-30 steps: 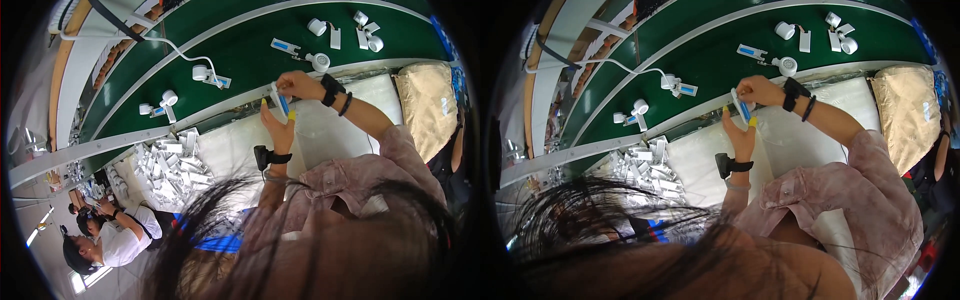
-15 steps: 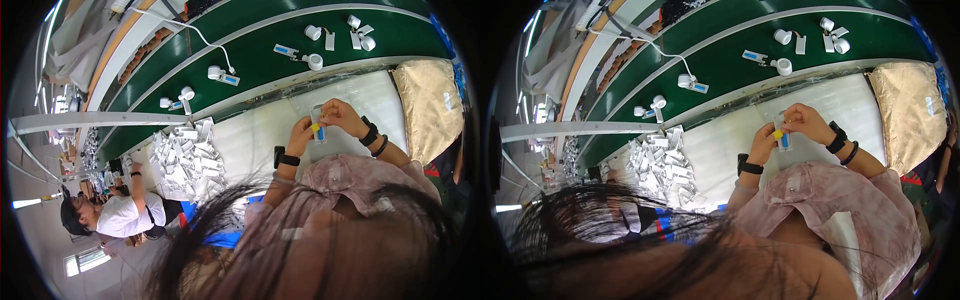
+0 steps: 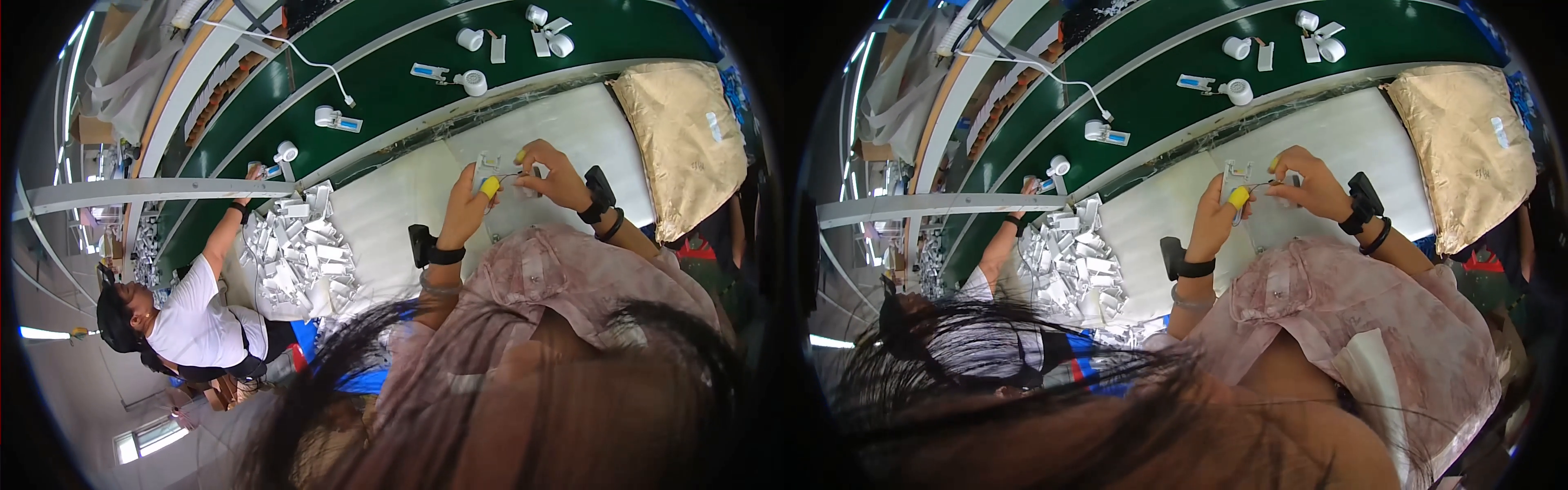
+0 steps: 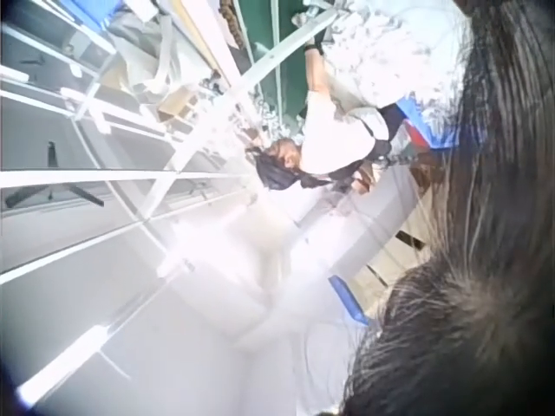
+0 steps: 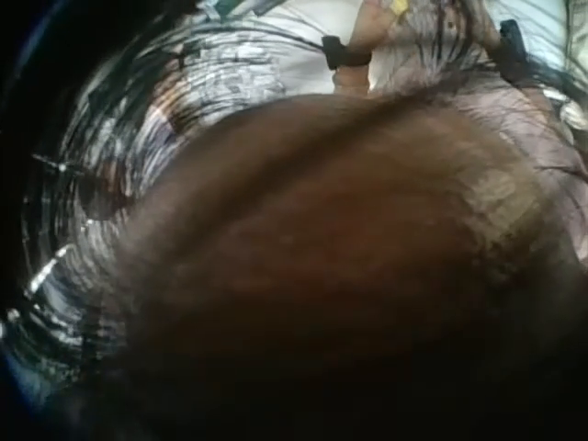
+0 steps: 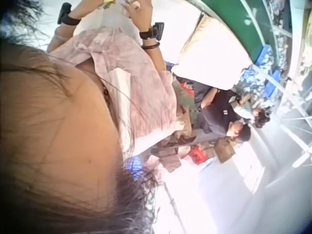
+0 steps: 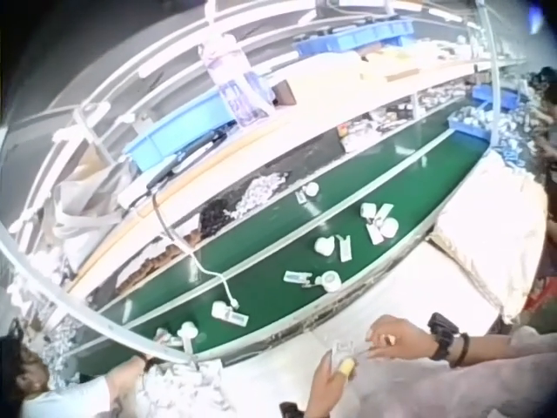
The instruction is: Assembling small electronic parts and placing them on a conveyor belt on a manufacturing line.
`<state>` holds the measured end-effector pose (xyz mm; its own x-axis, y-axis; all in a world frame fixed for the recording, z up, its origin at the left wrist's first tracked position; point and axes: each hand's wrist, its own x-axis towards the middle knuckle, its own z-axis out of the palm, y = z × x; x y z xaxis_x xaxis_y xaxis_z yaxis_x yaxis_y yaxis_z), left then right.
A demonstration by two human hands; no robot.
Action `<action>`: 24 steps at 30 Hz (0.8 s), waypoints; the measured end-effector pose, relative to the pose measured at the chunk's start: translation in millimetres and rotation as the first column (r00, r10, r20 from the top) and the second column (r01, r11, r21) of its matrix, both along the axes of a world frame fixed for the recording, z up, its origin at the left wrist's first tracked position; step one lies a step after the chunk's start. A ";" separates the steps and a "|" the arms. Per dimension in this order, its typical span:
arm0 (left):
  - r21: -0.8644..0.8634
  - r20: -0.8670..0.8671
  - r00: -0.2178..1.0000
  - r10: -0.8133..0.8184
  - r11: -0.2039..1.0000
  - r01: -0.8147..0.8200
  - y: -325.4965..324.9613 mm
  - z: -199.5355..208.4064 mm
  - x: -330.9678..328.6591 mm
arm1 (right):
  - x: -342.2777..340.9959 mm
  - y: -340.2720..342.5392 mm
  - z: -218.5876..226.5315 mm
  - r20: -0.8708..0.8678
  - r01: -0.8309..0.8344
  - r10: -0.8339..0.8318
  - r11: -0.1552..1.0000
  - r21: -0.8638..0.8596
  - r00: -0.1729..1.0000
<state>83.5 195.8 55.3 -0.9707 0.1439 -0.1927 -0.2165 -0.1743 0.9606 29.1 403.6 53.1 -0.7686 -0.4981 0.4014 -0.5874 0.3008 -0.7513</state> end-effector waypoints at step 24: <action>0.197 -0.033 0.986 0.161 0.969 -0.151 19.0 28.2 21.1 | 22.5 -16.1 29.5 0.154 0.140 -0.116 0.979 -0.149 0.981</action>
<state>104.6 214.8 83.5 -0.9915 0.0200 -0.1284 -0.1262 -0.3851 0.9142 51.5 387.5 82.6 -0.8774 -0.3306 0.3477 -0.4338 0.2368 -0.8694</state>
